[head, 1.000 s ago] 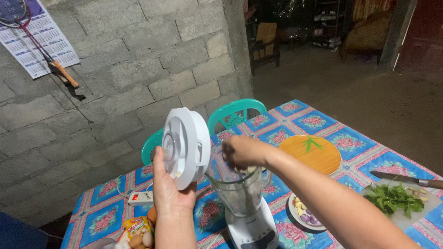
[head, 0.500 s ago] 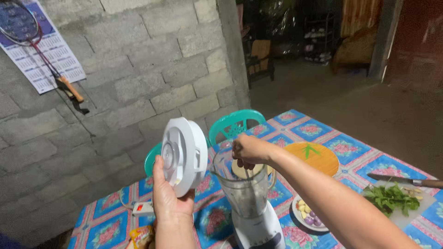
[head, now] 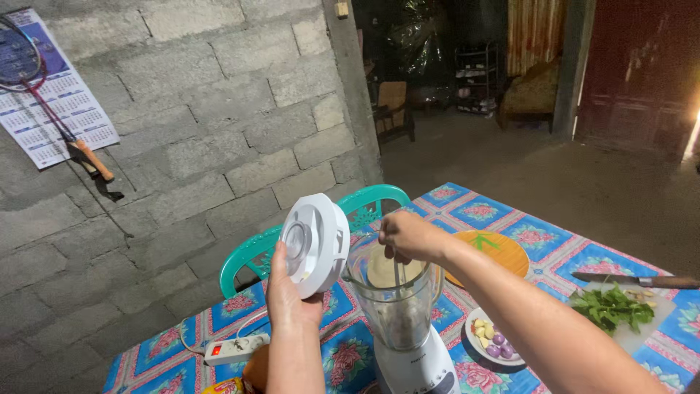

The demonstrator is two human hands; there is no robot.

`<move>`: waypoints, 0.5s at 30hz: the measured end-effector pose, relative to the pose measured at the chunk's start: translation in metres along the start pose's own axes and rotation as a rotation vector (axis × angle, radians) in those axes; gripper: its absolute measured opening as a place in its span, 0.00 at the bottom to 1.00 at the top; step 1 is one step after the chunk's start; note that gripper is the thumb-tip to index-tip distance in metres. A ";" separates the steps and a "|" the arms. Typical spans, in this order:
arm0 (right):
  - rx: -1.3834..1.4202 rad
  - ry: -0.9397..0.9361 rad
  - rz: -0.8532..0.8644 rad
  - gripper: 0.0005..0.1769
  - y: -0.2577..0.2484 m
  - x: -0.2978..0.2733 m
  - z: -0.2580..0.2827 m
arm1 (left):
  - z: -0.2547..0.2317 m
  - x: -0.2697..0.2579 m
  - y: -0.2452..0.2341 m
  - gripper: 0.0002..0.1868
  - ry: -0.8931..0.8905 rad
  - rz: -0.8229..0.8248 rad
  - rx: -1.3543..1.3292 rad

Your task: The person operates a countertop blender on a table, repeatedly starting and stopping it while holding the lid. They open the lid, stir the contents with a spoon, and resume blending. The person does not pour or rinse the blender jar in this clip.

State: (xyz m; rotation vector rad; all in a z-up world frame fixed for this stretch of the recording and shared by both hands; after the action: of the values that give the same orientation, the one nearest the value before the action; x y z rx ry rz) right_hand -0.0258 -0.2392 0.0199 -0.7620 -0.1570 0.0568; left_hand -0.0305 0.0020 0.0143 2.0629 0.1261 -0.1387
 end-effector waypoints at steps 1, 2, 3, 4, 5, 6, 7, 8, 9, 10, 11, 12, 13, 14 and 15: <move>0.021 0.012 0.023 0.12 0.001 0.000 0.000 | 0.000 0.001 0.000 0.27 0.010 0.001 0.004; 0.043 0.021 0.046 0.09 0.003 0.000 -0.001 | 0.000 0.001 0.001 0.27 0.023 0.004 0.008; 0.065 0.030 0.070 0.08 0.006 0.000 -0.001 | 0.000 0.002 0.002 0.26 0.036 0.007 0.012; 0.019 0.023 0.112 0.09 0.008 0.001 -0.002 | 0.001 0.003 0.002 0.26 0.040 -0.007 0.017; -0.026 0.015 0.153 0.11 0.010 0.002 -0.002 | 0.003 0.004 0.002 0.26 0.044 -0.022 0.021; -0.070 0.005 0.193 0.12 0.012 0.004 -0.002 | 0.003 0.004 0.002 0.25 0.050 -0.035 0.028; -0.021 -0.003 0.183 0.11 0.011 0.007 -0.003 | 0.004 0.004 0.003 0.25 0.068 -0.029 0.040; 0.028 -0.006 0.173 0.09 0.007 0.012 -0.005 | 0.006 0.006 0.003 0.25 0.083 -0.023 0.052; 0.077 -0.010 0.163 0.08 0.002 0.017 -0.007 | 0.008 0.008 0.004 0.24 0.097 -0.018 0.064; 0.039 -0.024 0.106 0.09 -0.003 0.023 -0.008 | 0.008 0.009 0.003 0.24 0.112 -0.041 0.072; 0.001 -0.038 0.050 0.10 -0.006 0.028 -0.010 | 0.010 0.010 0.002 0.24 0.127 -0.065 0.081; -0.034 -0.046 -0.010 0.11 -0.010 0.031 -0.012 | 0.012 0.011 0.002 0.24 0.136 -0.087 0.092; -0.148 -0.149 -0.010 0.10 -0.009 0.032 -0.012 | 0.014 0.012 0.001 0.24 0.137 -0.069 0.095; -0.265 -0.252 -0.017 0.10 -0.011 0.031 -0.012 | 0.018 0.014 0.003 0.23 0.135 -0.043 0.097; -0.383 -0.355 -0.024 0.13 -0.011 0.030 -0.012 | 0.021 0.016 0.004 0.23 0.134 -0.017 0.099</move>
State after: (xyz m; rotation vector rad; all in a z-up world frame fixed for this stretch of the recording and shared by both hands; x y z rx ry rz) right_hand 0.0052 -0.2515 0.0225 -1.1287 -0.5256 0.1426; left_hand -0.0152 -0.0183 0.0055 2.1697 0.2233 -0.0170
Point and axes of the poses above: each hand's wrist, its own x-axis towards the middle knuckle, its own y-axis out of the palm, z = x × y, the point moved 2 cm from there along x, towards the middle knuckle, and after that the axes turned 8 degrees about -x, right-handed, at the moved point
